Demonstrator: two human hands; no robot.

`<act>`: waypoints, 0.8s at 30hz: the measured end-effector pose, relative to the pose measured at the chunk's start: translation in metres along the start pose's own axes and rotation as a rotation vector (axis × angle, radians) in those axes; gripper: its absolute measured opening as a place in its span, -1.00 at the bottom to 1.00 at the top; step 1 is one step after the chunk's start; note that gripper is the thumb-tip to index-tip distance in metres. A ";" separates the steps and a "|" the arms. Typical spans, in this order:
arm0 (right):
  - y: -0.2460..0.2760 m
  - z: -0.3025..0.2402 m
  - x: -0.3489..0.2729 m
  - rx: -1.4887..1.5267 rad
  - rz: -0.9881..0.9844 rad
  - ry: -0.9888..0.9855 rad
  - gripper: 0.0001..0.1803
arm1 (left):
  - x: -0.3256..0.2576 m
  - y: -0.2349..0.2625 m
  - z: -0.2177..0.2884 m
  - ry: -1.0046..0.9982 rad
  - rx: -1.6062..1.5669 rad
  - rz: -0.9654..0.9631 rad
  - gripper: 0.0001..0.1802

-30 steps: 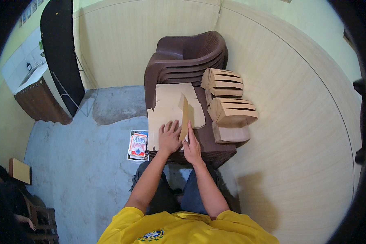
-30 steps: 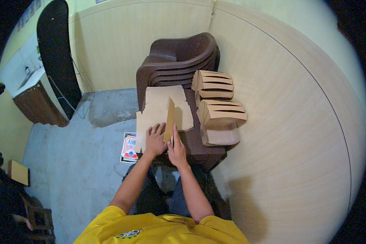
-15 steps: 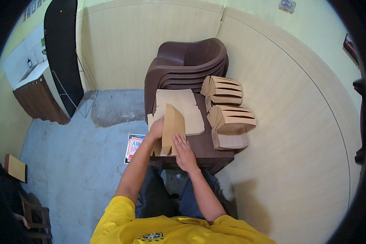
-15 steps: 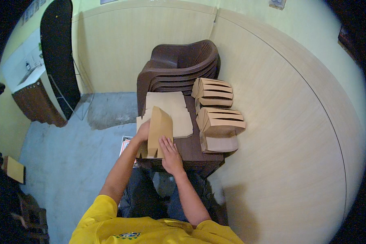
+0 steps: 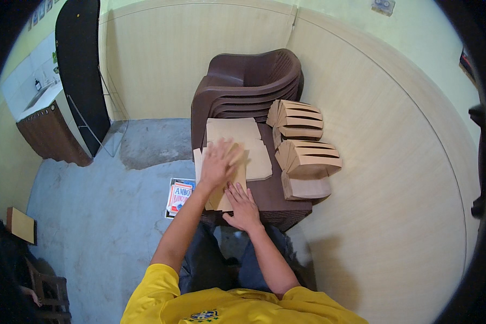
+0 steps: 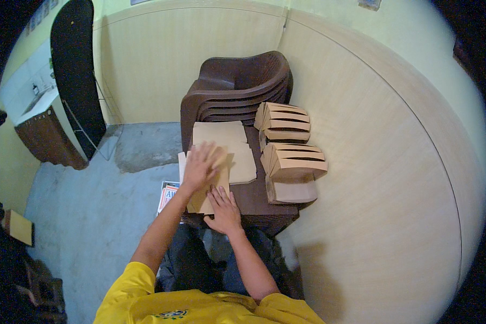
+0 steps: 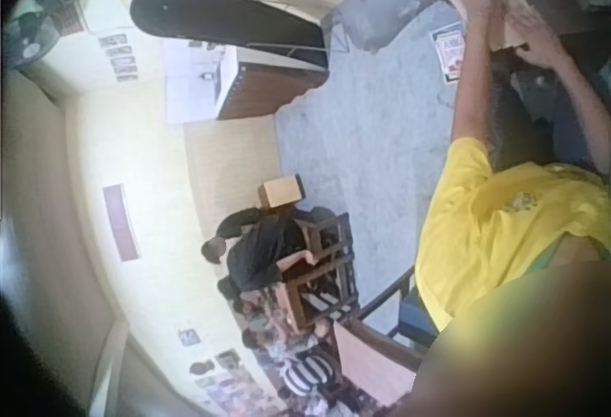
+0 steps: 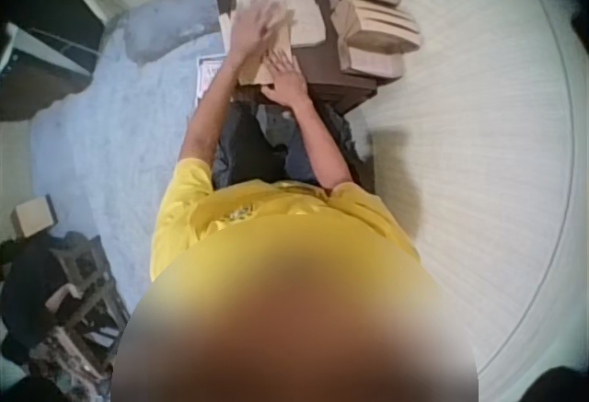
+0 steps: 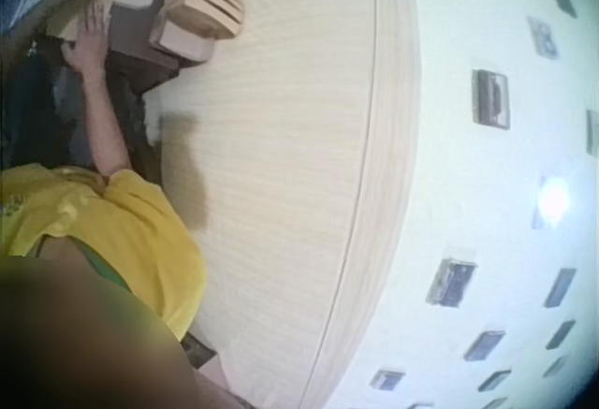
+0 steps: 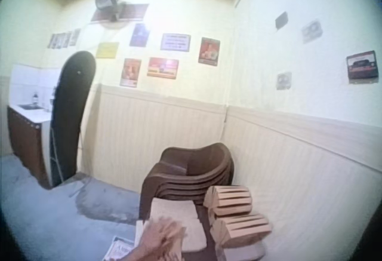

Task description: The person folds flat cardboard pieces into small boxes by hand, folding flaps and tucking tabs to form the structure. Completed boxes are stacked on a chair beside the work area.

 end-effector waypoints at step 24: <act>0.029 0.147 0.101 -0.204 0.085 -0.842 -0.05 | -0.012 -0.068 -0.010 0.237 0.108 -0.564 -0.32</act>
Point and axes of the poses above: each hand's wrist, its own x-axis towards the middle knuckle, its own y-axis out of the back of the hand, z = x × y, the point moved 8 cm from there along x, towards the middle knuckle, and after that the axes turned 14 degrees about z, right-handed, at the moved point
